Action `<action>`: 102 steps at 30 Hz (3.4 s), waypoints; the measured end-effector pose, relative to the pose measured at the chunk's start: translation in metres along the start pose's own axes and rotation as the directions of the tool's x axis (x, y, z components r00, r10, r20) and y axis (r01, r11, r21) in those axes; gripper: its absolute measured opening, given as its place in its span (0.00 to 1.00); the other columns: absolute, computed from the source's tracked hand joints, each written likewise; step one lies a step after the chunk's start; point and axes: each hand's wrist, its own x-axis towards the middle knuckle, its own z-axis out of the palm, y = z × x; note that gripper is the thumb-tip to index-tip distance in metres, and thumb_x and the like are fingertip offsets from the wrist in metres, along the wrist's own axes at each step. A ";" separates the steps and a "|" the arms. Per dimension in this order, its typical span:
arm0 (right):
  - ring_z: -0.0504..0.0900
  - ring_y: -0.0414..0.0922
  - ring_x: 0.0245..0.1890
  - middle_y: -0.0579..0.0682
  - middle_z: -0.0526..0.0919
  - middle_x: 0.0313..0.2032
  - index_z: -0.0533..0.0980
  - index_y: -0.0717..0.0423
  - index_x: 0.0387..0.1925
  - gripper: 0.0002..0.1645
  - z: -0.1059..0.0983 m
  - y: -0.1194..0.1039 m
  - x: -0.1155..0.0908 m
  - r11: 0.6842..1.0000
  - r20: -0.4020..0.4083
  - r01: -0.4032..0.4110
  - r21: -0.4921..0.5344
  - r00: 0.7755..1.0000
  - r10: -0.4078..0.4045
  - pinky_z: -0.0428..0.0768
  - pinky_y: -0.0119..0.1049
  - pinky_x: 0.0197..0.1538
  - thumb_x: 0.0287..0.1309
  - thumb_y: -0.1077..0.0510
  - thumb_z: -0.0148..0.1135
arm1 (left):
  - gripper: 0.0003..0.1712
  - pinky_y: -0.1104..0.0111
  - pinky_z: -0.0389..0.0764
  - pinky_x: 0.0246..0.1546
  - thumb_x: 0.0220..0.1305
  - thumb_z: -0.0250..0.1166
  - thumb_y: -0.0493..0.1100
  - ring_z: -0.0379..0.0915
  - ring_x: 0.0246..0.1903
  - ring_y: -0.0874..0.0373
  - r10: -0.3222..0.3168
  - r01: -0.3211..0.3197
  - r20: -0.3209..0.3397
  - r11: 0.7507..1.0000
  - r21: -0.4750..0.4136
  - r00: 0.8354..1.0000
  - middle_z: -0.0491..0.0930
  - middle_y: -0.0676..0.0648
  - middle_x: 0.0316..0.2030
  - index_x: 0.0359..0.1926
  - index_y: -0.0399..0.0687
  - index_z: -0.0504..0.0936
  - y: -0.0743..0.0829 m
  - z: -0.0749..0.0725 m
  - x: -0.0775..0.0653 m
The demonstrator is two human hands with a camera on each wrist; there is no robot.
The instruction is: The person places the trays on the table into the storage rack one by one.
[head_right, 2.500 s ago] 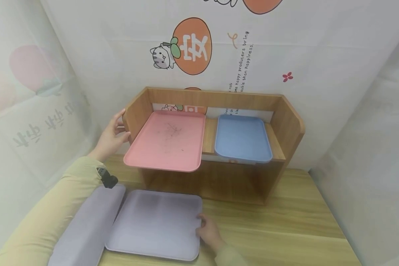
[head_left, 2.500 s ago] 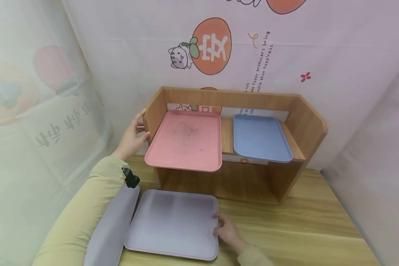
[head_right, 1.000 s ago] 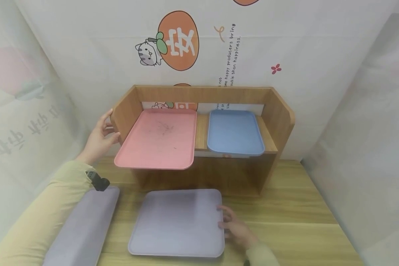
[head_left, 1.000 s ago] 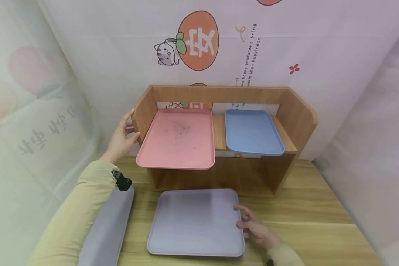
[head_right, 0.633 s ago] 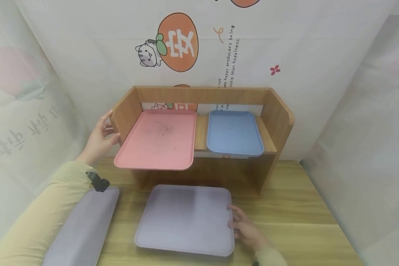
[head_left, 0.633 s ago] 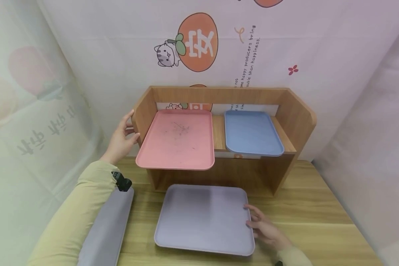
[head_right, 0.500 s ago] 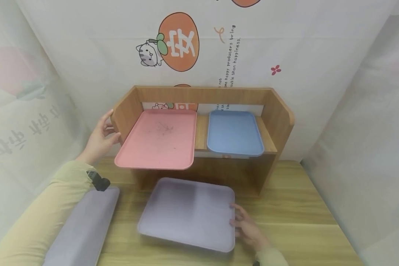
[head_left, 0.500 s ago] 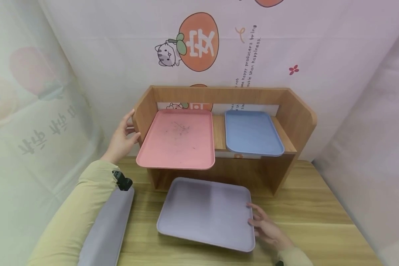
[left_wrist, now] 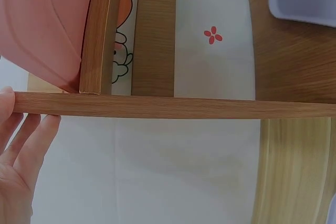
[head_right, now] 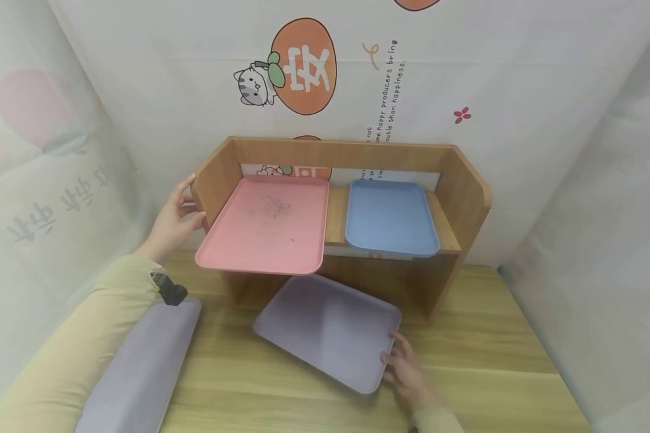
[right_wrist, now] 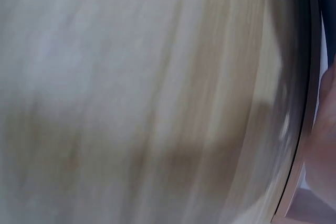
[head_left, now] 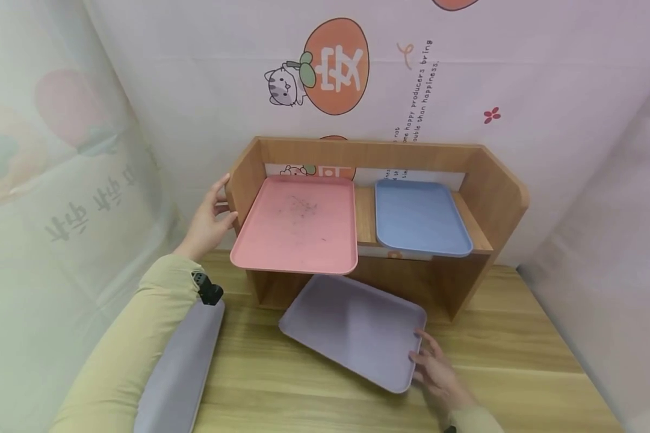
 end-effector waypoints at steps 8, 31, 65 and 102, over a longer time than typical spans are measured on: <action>0.78 0.39 0.35 0.54 0.70 0.44 0.42 0.56 0.71 0.39 0.018 0.005 0.009 0.999 -0.129 0.031 -0.028 0.991 -0.035 0.84 0.36 0.41 0.63 0.72 0.45 | 0.47 0.47 0.80 0.48 0.64 0.55 0.28 0.67 0.58 0.34 -0.007 0.007 0.001 1.000 0.015 1.000 0.64 0.31 0.56 0.74 0.65 0.44 0.000 0.000 0.000; 0.78 0.46 0.39 0.79 0.52 0.58 0.37 0.61 0.61 0.34 0.063 0.027 0.020 0.998 -0.116 0.067 0.017 0.991 -0.065 0.85 0.45 0.46 0.60 0.77 0.39 | 0.47 0.47 0.79 0.50 0.65 0.55 0.28 0.66 0.58 0.34 -0.030 0.030 0.002 0.999 0.013 1.000 0.63 0.31 0.56 0.74 0.65 0.43 0.002 -0.002 -0.001; 0.79 0.37 0.33 0.57 0.76 0.39 0.35 0.63 0.72 0.41 0.019 0.002 0.042 0.996 -0.117 0.048 -0.080 0.992 -0.057 0.85 0.32 0.40 0.64 0.72 0.41 | 0.47 0.48 0.80 0.48 0.64 0.54 0.27 0.67 0.58 0.33 -0.022 0.022 -0.001 1.000 -0.010 1.000 0.64 0.31 0.54 0.74 0.64 0.44 0.003 0.002 -0.001; 0.79 0.43 0.39 0.69 0.64 0.50 0.43 0.76 0.65 0.40 0.043 0.020 0.022 0.997 0.127 0.011 -0.070 0.992 -0.002 0.83 0.37 0.49 0.53 0.80 0.47 | 0.48 0.47 0.79 0.49 0.65 0.55 0.28 0.65 0.59 0.33 -0.033 0.033 0.004 0.999 -0.001 0.999 0.62 0.30 0.55 0.74 0.66 0.42 0.005 0.000 -0.004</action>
